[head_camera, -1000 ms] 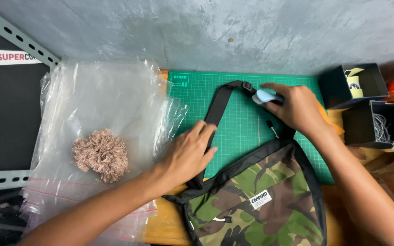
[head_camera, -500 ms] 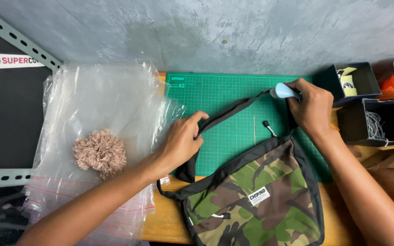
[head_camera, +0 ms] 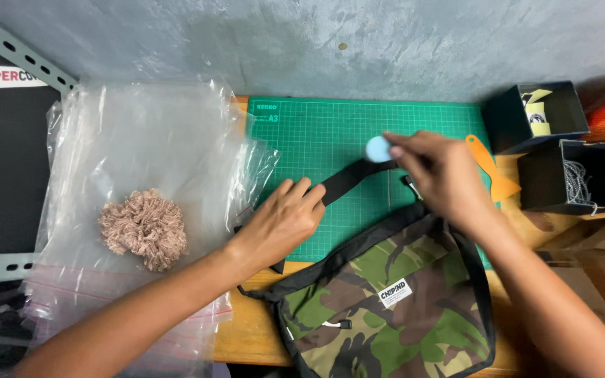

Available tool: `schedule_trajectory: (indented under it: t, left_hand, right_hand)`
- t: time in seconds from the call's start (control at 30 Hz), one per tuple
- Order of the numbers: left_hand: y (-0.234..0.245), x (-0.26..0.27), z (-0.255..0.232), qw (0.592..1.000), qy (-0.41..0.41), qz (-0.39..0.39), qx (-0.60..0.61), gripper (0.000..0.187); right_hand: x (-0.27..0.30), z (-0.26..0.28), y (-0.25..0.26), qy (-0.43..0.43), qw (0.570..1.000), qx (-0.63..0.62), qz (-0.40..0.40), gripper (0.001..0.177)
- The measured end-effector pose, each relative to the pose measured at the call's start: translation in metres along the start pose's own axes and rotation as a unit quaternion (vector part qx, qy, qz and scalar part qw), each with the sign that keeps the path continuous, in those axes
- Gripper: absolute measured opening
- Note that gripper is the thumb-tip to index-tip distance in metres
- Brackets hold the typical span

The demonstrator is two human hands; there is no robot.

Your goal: The person cleans a camouflage-patterned shoulder bag using a light blue brush. They scrub the bag's strap, the main body, and the zipper area while the bag rests on a green cutting mat. The person also briefly uses an orange plastic scraper tool on the bag's surface.

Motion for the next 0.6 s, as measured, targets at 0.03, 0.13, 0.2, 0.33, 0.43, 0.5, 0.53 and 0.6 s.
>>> schedule_trajectory:
  t: [0.03, 0.13, 0.2, 0.33, 0.43, 0.5, 0.53, 0.6]
  left_hand:
    - [-0.002, 0.002, 0.001, 1.000, -0.003, 0.000, 0.002, 0.013]
    - [-0.004, 0.008, 0.005, 0.999, 0.000, 0.010, 0.037, 0.012]
    - [-0.002, 0.010, 0.002, 0.998, 0.018, 0.025, 0.047, 0.012]
    - [0.000, 0.000, -0.001, 0.999, 0.014, 0.035, 0.018, 0.012]
    - [-0.013, -0.004, 0.002, 0.992, 0.045, 0.112, 0.032, 0.070]
    - [-0.020, -0.006, 0.006, 0.981, 0.029, 0.173, 0.077, 0.081]
    - [-0.021, -0.006, 0.007, 0.981, 0.031, 0.174, 0.076, 0.081]
    - [-0.022, -0.006, 0.010, 0.973, 0.022, 0.200, 0.109, 0.088]
  right_hand:
    - [0.002, -0.011, -0.020, -0.003, 1.000, 0.000, -0.002, 0.013]
    - [0.006, -0.046, -0.052, 0.066, 0.994, 0.064, 0.051, 0.015]
    - [0.006, -0.076, -0.026, 0.075, 0.948, 0.308, -0.007, 0.020]
    - [0.008, -0.120, -0.013, 0.036, 0.895, 0.441, -0.055, 0.020]
    - [0.013, -0.088, -0.025, 0.054, 0.937, 0.340, -0.052, 0.025]
    - [0.019, -0.051, -0.045, 0.083, 0.977, 0.195, -0.026, 0.021]
    - [0.018, -0.046, -0.049, 0.085, 0.977, 0.194, -0.025, 0.021]
    - [0.019, -0.035, -0.058, 0.113, 0.989, 0.095, 0.029, 0.018]
Point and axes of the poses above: each hand's wrist, its own x-axis away from the middle knuckle, its own y-axis out of the back of the hand, z = x × y, the point moved 1 cm from there along -x, towards the middle knuckle, and after that the axes turned 1 degree about -y, right-handed, at the moved point
